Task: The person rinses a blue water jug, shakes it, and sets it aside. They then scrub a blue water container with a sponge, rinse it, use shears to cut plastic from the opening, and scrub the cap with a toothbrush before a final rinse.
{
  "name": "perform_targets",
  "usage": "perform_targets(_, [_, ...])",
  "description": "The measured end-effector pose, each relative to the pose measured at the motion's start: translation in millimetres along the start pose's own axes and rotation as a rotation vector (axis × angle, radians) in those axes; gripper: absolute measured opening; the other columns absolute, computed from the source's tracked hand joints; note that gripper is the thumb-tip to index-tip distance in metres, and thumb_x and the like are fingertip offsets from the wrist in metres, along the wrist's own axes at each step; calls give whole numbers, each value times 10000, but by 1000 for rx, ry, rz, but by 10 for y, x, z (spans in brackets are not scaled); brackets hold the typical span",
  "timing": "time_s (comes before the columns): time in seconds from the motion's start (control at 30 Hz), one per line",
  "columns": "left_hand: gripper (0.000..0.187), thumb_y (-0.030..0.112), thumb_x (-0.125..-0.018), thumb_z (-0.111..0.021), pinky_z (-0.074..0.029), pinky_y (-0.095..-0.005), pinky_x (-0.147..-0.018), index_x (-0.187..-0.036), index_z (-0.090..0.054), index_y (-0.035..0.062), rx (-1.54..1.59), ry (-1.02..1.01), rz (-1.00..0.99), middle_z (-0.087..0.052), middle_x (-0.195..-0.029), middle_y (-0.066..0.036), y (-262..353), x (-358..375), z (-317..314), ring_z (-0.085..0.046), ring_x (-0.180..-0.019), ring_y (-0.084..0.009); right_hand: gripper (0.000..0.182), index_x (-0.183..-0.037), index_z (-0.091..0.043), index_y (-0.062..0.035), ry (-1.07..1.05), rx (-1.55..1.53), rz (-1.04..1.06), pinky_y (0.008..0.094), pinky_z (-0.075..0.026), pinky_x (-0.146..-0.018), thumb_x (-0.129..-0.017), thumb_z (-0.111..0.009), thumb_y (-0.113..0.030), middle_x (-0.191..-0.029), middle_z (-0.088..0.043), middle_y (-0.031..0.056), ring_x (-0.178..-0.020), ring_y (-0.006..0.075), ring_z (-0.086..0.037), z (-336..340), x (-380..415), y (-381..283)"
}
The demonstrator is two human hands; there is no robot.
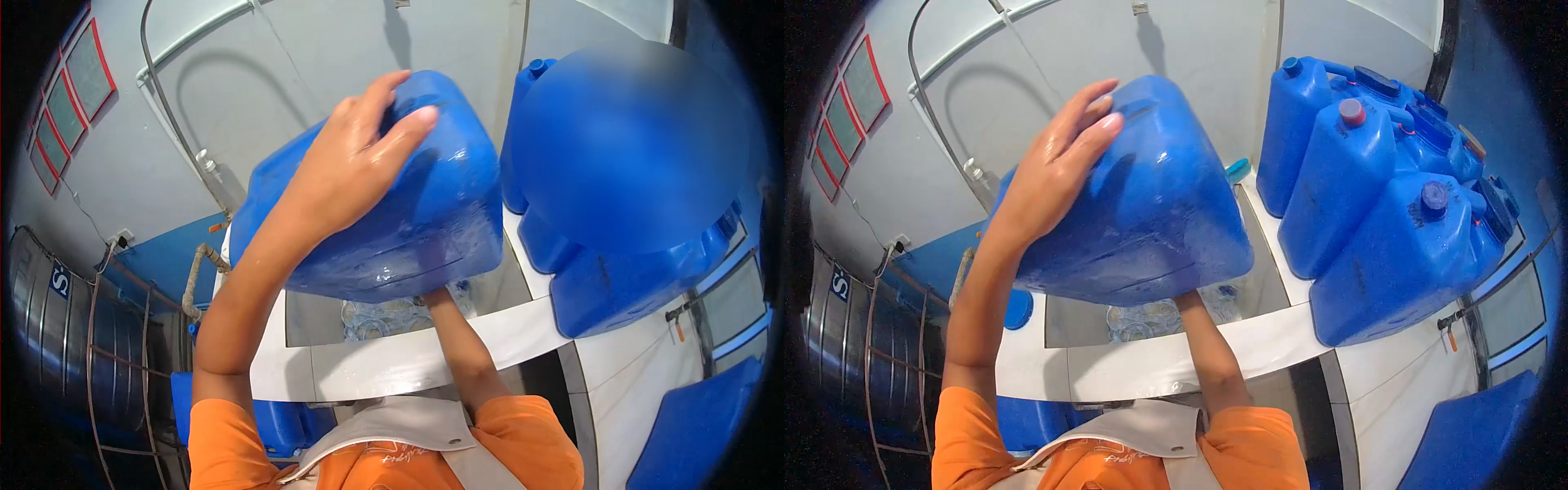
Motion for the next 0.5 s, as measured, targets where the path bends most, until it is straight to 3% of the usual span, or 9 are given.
perform_targets(0.17, [559, 430, -910, -461, -365, -324, -982, -1279, -455, 11, -183, 63, -78, -525, -1240, -212, 78, -178, 187, -504, -1158, -273, 346, -1098, -598, -3, 10, 134, 68, 373, -491, -739, -791, -575, -163, -899, -668, 204, -807, 253, -644, 107, -219, -290])
perform_targets(0.27, [573, 457, -914, -445, -378, -338, -976, -1271, -470, 9, 139, 44, 85, -549, -1201, -203, -378, -11, 646, -523, -1129, -273, 364, -1117, -593, -6, 22, 276, 128, 370, -491, -748, -792, -580, -169, -905, -668, 203, -817, 257, -646, 532, -374, -845])
perform_targets(0.3, [580, 465, -914, -442, -379, -341, -976, -1270, -474, 9, 162, 57, 152, -557, -1191, -191, -696, 93, 830, -528, -1118, -263, 370, -1123, -592, -7, 31, 325, 146, 369, -491, -751, -792, -582, -171, -907, -668, 203, -821, 258, -646, 691, -379, -1054])
perform_targets(0.33, [555, 439, -914, -424, -424, -329, -851, -1187, -513, -35, 37, 153, 192, -618, -1007, -187, -1043, 215, 1037, -569, -962, -256, 376, -1129, -590, -8, 42, 379, 168, 368, -492, -754, -792, -583, -174, -909, -668, 203, -824, 259, -646, 833, -385, -1260])
perform_targets(0.43, [490, 397, -914, -425, -418, -441, -836, -959, -586, -63, -461, 260, 481, -604, -980, -269, -2584, 660, 1674, -552, -949, -419, 394, -1148, -585, -10, 104, 551, 238, 365, -492, -763, -792, -588, -180, -915, -668, 203, -834, 262, -648, 1085, -323, -1642])
perform_targets(0.47, [457, 355, -921, -400, -419, -485, -819, -867, -582, -60, -597, 306, 508, -595, -901, -290, -3131, 859, 1770, -550, -908, -434, 401, -1154, -583, -11, 128, 632, 262, 364, -492, -766, -792, -590, -182, -917, -668, 203, -838, 263, -648, 1102, -319, -1707])
perform_targets(0.5, [433, 334, -916, -402, -422, -495, -821, -866, -587, -55, -685, 240, 605, -594, -919, -288, -3776, 1088, 1788, -549, -928, -430, 407, -1161, -582, -12, 151, 732, 295, 363, -492, -768, -792, -591, -184, -919, -669, 202, -841, 264, -648, 1075, -308, -1755])
Point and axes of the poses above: each hand's wrist, its own x-axis away from the middle knuckle, its own z-axis out of the back of the hand, y = z × x, the point moved 6 cm from there along -x, towards the middle knuckle
